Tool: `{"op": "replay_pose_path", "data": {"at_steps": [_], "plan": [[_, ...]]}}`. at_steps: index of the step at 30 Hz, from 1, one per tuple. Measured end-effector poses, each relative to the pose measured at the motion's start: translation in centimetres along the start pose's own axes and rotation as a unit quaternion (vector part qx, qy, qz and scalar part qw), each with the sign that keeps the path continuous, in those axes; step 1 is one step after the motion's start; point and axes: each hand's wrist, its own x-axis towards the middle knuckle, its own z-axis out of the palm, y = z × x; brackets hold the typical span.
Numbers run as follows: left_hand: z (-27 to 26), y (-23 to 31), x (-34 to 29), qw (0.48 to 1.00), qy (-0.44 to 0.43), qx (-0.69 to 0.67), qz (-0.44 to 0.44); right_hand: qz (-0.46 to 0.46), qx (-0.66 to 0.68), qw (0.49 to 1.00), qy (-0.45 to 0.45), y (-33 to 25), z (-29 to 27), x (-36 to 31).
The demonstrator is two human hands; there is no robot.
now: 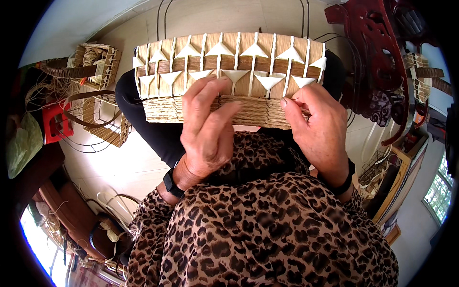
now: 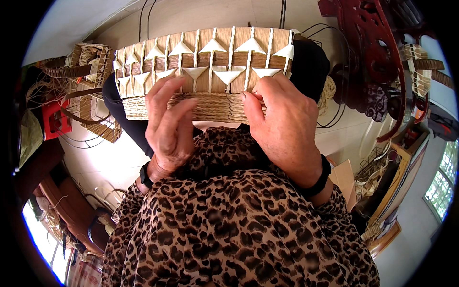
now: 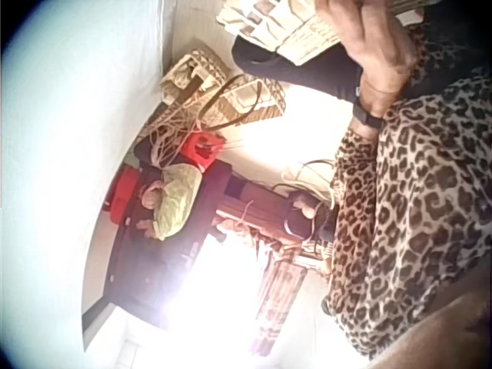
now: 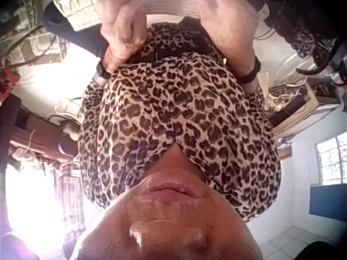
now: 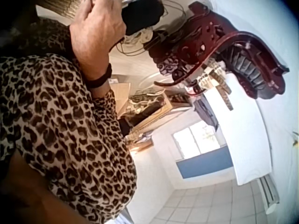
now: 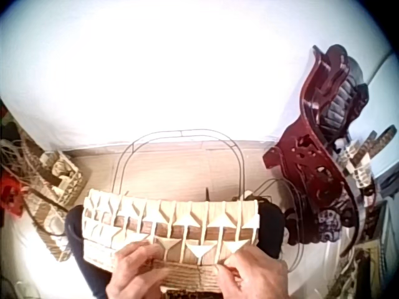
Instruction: The person is weaving a basket using natural fibers and a wire frame. They are sitting on the floor, holding the basket on their lap, and using their hands to thread and secure the fibers into the structure.
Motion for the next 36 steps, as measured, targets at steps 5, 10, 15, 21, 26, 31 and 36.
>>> {"op": "replay_pose_path", "data": {"at_steps": [5, 10, 15, 21, 26, 31, 36], "plan": [[-0.9, -0.1, -0.6, 0.999, 0.025, 0.000, -0.039, -0.007, -0.001, 1.000, -0.003, -0.1, 0.0, 0.1], [-1.1, -0.2, -0.7, 0.997, 0.020, -0.008, -0.070, -0.021, 0.041, 0.999, 0.007, 0.1, -0.1, -0.1], [-1.0, -0.1, -0.5, 0.996, 0.020, -0.028, -0.087, -0.034, 0.083, 0.996, 0.011, 0.5, -0.4, -0.3], [0.4, 0.6, -0.3, 0.990, -0.067, 0.123, 0.026, -0.013, 0.043, 0.999, -0.004, 0.3, -0.2, -0.2], [0.0, 0.6, -0.6, 0.984, -0.120, 0.129, 0.020, -0.017, 0.017, 1.000, 0.019, 0.2, 0.4, -0.1], [-0.1, 0.9, -0.2, 0.979, -0.153, 0.130, 0.033, -0.014, -0.006, 1.000, 0.020, 0.0, 0.4, -0.3], [-0.3, 1.4, 0.5, 0.974, -0.189, 0.123, 0.031, -0.020, 0.002, 0.999, 0.027, -0.1, 0.5, -0.3]]}}
